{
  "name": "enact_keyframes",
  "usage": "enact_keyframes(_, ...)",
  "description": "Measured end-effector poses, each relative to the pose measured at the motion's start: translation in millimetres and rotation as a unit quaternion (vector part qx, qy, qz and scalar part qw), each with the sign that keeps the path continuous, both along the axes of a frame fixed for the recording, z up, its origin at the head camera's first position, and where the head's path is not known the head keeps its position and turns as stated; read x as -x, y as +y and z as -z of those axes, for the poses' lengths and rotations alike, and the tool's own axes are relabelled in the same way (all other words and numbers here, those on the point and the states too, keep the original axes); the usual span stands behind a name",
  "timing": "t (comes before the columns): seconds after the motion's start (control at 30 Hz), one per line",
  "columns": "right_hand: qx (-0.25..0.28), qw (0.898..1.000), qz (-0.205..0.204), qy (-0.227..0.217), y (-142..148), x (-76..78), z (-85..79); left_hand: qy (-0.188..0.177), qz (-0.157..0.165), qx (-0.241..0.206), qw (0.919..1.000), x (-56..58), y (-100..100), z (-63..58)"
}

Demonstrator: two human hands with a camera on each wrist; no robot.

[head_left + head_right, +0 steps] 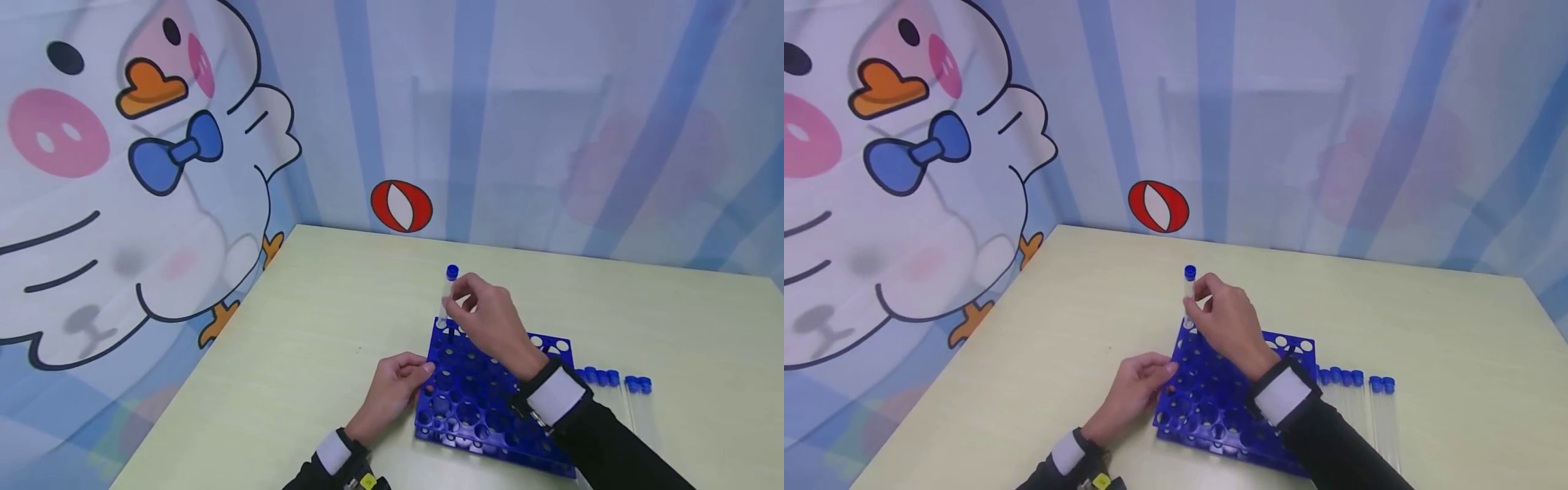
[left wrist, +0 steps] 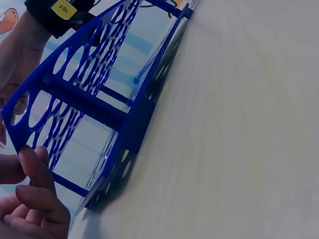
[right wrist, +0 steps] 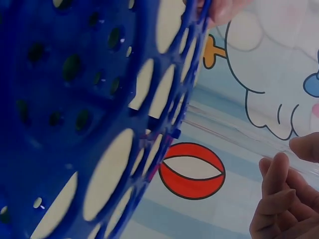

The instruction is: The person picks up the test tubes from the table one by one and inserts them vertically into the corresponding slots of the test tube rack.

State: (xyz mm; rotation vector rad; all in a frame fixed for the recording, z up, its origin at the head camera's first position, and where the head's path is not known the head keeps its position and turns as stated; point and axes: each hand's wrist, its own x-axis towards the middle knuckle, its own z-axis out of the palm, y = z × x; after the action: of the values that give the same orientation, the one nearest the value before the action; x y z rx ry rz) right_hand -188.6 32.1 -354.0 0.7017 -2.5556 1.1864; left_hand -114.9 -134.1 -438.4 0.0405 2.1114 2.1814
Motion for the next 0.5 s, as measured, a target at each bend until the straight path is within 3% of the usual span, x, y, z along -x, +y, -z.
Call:
enact_keyframes(0.1, -0.008, 1.0, -0.005, 0.0, -0.5, 1.4, 4.5, -0.007, 0.003, 0.001, 1.0, -3.7, 1.3, -10.6)
enact_keyframes(0.5, -0.027, 0.998, -0.015, -0.046, -2.2, 7.7, 10.4, -0.009, 0.004, 0.001, 1.0, -3.8, 0.4, -11.3)
